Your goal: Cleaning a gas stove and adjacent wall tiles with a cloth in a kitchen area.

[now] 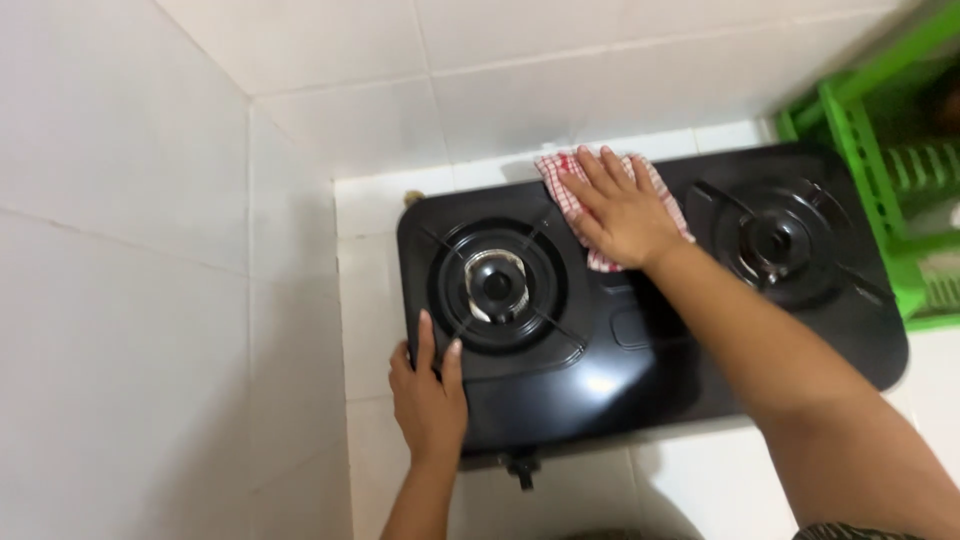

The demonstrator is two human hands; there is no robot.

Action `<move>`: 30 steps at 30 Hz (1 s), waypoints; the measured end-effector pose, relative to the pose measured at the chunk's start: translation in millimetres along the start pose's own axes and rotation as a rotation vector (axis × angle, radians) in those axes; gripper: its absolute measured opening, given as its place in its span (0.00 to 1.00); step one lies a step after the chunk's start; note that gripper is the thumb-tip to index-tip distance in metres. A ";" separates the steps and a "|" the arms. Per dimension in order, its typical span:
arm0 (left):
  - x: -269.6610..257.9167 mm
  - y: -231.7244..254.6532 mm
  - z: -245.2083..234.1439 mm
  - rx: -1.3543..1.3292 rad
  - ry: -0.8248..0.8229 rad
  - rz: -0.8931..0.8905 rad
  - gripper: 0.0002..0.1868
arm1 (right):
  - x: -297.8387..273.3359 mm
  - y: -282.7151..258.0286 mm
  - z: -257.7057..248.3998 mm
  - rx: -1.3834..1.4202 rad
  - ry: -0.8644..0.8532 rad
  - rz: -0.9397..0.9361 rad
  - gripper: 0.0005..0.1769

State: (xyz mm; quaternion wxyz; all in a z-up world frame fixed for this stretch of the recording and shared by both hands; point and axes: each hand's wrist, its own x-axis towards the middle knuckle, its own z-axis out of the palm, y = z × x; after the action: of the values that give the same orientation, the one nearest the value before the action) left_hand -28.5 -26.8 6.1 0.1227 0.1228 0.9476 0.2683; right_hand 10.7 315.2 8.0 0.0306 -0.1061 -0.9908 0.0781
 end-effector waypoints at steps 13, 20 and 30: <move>-4.6 -13.0 9.2 -0.024 0.046 0.078 0.30 | -281.2 -68.8 33.9 -0.077 0.088 0.000 0.32; -4.6 -13.7 10.4 -0.025 0.076 0.092 0.29 | -177.9 -71.7 25.8 -0.080 0.219 0.244 0.33; -0.3 -8.2 8.3 -0.013 -0.001 0.007 0.29 | 23.4 -38.9 15.7 0.161 -0.003 0.443 0.32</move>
State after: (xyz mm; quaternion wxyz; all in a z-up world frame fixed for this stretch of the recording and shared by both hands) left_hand -27.1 -29.7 -5.1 0.1229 0.1253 0.9454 0.2747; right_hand -21.4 280.3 -0.2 0.0195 -0.3180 -0.9340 0.1618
